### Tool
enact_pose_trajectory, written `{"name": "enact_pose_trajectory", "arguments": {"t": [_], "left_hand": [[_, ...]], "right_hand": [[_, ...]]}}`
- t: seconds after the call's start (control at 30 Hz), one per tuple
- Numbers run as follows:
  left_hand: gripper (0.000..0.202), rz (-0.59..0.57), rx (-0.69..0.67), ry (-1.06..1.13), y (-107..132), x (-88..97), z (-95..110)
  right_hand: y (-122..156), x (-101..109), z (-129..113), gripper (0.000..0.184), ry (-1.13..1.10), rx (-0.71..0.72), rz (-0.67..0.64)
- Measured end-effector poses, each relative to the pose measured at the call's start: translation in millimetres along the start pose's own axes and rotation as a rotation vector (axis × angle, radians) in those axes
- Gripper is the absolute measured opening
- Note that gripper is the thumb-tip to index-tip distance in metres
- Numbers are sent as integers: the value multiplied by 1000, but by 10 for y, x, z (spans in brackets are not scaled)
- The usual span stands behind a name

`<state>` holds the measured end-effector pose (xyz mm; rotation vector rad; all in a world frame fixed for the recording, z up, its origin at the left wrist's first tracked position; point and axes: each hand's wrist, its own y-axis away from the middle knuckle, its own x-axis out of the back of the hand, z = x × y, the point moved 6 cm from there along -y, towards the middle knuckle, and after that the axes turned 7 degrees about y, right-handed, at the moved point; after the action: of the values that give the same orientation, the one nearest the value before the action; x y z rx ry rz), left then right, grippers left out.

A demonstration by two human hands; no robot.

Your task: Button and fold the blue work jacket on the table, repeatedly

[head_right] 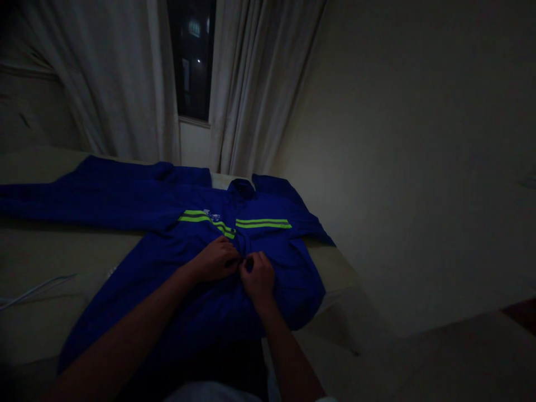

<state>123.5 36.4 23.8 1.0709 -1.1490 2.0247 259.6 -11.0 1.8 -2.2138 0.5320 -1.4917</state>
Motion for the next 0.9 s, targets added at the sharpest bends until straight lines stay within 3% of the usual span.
{"name": "enact_pose_trajectory", "arguments": {"t": [0.3,0.43,0.5,0.63,0.73,0.9], "left_hand": [[7,3,-9,-23,2,-42,-52],[7,4,3,-16,21,-26,-91],[19,68,-20,-31,28,64,-58],[62,283,-82,-173,51,335,94],[66,372,-151,-272,81,411,217],[67,389,-247,-319,120,318,315]], "right_hand": [[-11,-56,-33,11,162,93,-5],[-8,-57,-64,13,119,154,-39],[-10,-31,-53,12,56,142,-34],[-22,9,-2,9,-60,66,-30],[-31,14,-9,10,-88,69,-44],[-43,2,-11,10,-126,91,-30]]}}
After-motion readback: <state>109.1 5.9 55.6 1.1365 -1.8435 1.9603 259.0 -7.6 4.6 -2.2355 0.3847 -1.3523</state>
